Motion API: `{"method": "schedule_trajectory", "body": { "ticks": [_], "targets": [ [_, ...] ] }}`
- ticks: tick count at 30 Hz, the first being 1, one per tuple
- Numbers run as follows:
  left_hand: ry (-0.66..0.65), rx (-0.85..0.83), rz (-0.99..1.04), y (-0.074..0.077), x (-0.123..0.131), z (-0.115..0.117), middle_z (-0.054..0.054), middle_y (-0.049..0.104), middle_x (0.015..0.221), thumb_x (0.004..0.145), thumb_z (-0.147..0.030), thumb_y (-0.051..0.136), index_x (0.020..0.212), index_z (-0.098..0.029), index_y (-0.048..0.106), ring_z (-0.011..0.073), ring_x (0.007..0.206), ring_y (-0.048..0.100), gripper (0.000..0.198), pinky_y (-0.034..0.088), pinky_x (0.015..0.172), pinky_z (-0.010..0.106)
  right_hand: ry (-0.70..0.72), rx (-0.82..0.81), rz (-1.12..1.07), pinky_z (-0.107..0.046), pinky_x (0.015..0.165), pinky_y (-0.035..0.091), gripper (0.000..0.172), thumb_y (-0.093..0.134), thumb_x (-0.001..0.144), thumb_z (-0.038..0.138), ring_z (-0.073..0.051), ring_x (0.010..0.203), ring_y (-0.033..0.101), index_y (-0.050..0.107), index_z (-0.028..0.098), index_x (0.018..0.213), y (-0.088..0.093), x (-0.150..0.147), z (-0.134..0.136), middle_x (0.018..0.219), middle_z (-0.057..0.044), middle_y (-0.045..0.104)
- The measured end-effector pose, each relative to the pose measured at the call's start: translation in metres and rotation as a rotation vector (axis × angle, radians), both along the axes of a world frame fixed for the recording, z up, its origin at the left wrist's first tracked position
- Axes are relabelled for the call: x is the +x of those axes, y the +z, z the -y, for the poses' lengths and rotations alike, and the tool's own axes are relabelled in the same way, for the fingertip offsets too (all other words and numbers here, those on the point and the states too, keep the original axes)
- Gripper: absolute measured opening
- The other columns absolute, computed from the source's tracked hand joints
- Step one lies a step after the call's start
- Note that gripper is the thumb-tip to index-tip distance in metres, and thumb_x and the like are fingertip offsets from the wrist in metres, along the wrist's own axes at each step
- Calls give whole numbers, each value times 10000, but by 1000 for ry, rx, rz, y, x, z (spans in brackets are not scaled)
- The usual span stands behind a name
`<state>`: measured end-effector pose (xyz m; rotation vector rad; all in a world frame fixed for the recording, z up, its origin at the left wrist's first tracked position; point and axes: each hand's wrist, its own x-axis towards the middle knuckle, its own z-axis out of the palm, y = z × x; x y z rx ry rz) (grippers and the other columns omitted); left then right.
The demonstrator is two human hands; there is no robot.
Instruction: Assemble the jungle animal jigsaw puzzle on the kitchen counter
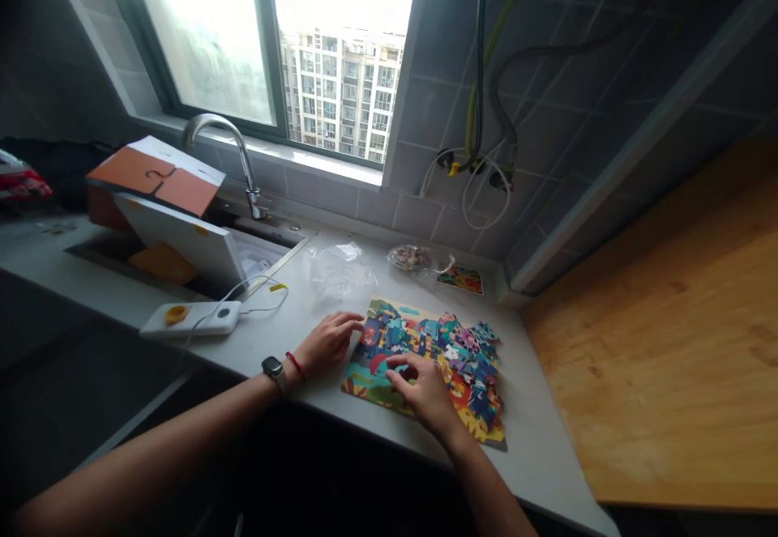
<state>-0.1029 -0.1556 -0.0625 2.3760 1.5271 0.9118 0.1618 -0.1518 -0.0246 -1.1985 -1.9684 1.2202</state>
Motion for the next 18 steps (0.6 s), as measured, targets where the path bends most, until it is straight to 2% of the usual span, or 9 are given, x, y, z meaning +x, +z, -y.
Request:
{"method": "schedule_trajectory", "body": {
  "ticks": [4,10,14,16,18],
  "targets": [
    [16,6,26,-1,-1,-1,92,717,1233,758,50,490,1117,-211,698,255,1182,649,490,535,1059,429,-3,174,76,-354,729,632,265,710,866,406,-201,713,709,815,217,1020,-5,-18,21,1025,-85,795],
    [10,8,40,-3,-1,-2,85,721,1234,718,53,525,1083,-216,714,259,1181,651,491,533,1061,418,-5,330,186,-403,798,636,253,714,861,339,-227,731,706,803,238,1075,-9,-31,37,1078,-96,784],
    [39,8,46,-6,-2,-4,98,723,1215,768,51,545,1107,-202,720,266,1168,653,458,538,1049,426,33,413,277,-390,832,641,249,696,889,302,-220,739,727,794,236,1108,-10,-33,40,1110,-100,779],
    [48,1,40,-8,-3,-5,101,722,1199,839,17,580,1105,-187,719,263,1170,651,363,540,1045,432,34,450,301,-395,840,645,231,675,911,294,-221,734,737,793,239,1102,-10,-34,39,1107,-96,786],
    [52,-11,26,-9,-4,-6,95,712,1202,937,-102,637,1123,-172,707,255,1164,655,210,546,1032,456,26,474,307,-419,912,635,225,664,923,287,-251,846,769,792,244,1102,-9,-36,39,1126,-98,793]
  ]
}}
